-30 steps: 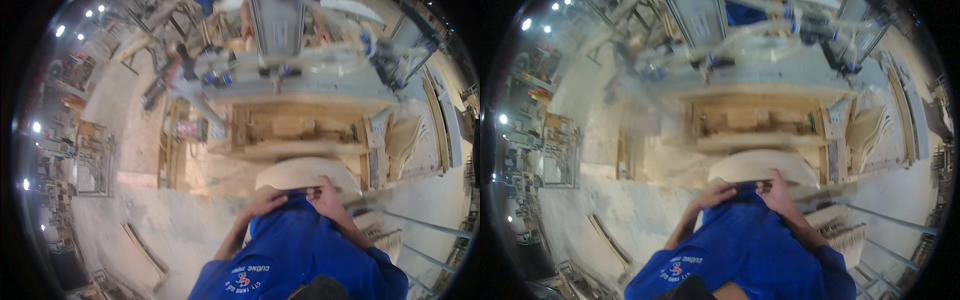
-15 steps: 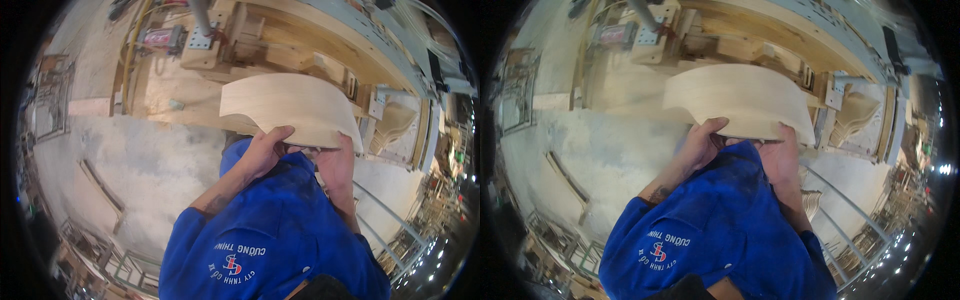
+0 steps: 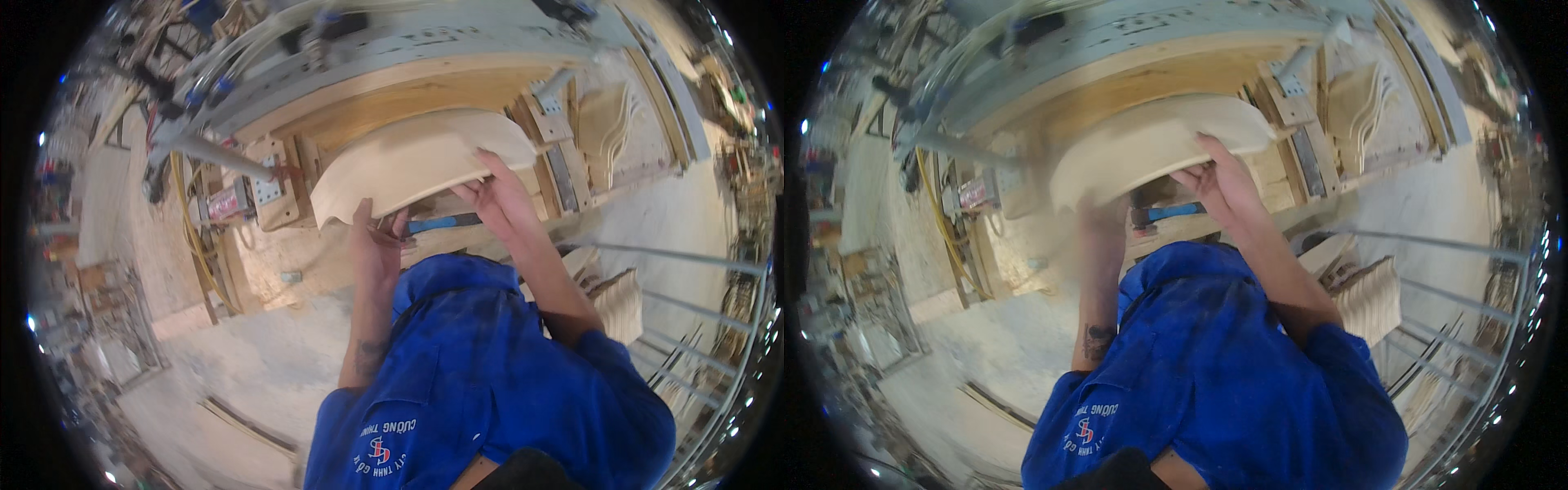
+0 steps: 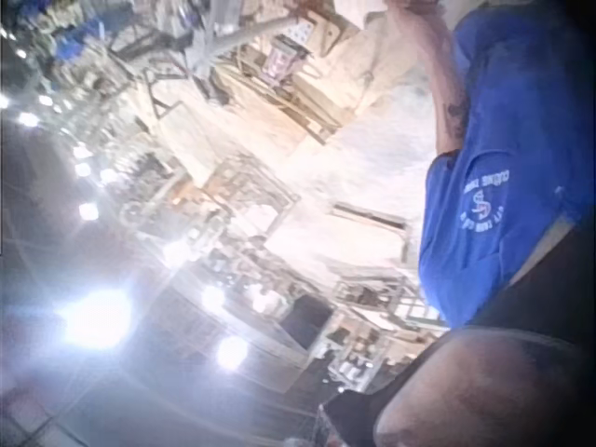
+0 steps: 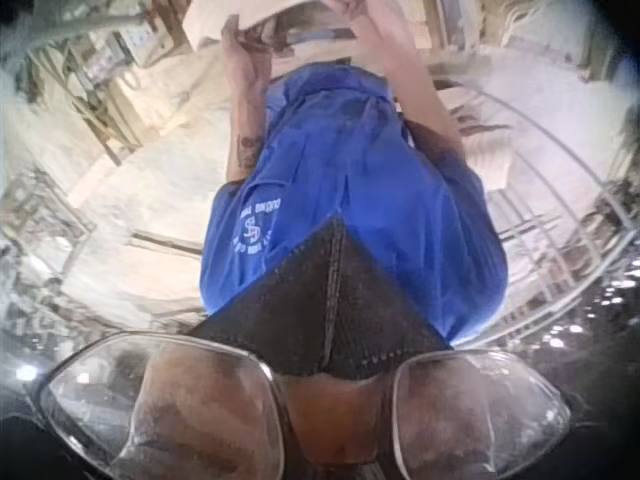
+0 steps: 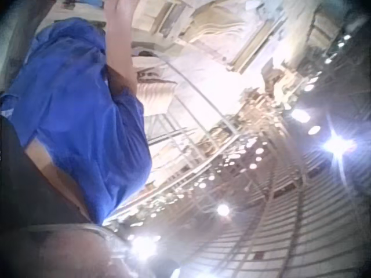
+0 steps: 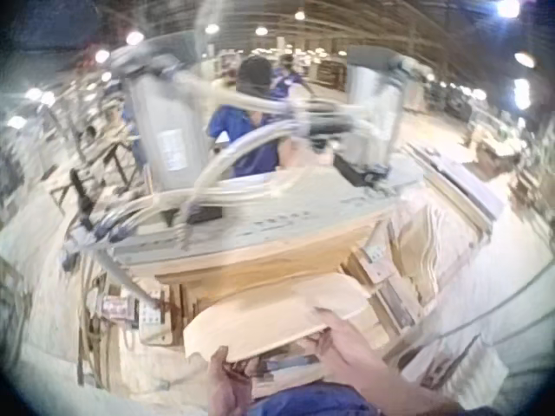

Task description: The person repeatedly hammers a curved wooden piece against a jig to shape it. They rotate the piece and strike it multiple times with a hammer, then place it aside and pick up another piece to continue the process.

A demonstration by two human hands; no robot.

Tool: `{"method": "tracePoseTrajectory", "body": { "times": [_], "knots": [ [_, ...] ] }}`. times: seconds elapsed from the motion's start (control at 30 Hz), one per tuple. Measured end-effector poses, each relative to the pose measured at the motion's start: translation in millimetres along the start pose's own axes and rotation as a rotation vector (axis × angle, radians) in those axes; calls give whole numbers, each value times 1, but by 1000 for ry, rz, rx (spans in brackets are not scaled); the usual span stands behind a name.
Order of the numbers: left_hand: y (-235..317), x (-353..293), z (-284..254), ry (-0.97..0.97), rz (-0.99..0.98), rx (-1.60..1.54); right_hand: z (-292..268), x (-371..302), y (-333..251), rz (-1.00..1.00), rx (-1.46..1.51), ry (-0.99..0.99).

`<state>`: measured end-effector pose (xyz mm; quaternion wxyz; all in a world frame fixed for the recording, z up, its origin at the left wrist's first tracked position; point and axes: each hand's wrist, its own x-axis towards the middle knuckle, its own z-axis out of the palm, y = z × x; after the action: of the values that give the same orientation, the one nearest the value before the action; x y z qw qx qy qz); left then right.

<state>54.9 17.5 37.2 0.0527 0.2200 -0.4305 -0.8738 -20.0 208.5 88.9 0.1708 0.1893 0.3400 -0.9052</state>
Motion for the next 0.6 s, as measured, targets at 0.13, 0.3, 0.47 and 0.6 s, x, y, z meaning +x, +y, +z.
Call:
{"method": "tracePoseTrajectory", "body": {
  "times": [0.13,0.3,0.47,0.6],
  "knots": [
    [-12,25,4,36,68,169,-5,26,3,-31,77,-7],
    [-27,61,-6,-2,-78,-244,-24,58,13,-32,182,-55],
    [-36,82,-15,62,-96,-213,-34,71,16,-81,213,-159],
    [-34,88,-17,98,-72,-141,-33,76,19,-56,247,-109]
  ]
}}
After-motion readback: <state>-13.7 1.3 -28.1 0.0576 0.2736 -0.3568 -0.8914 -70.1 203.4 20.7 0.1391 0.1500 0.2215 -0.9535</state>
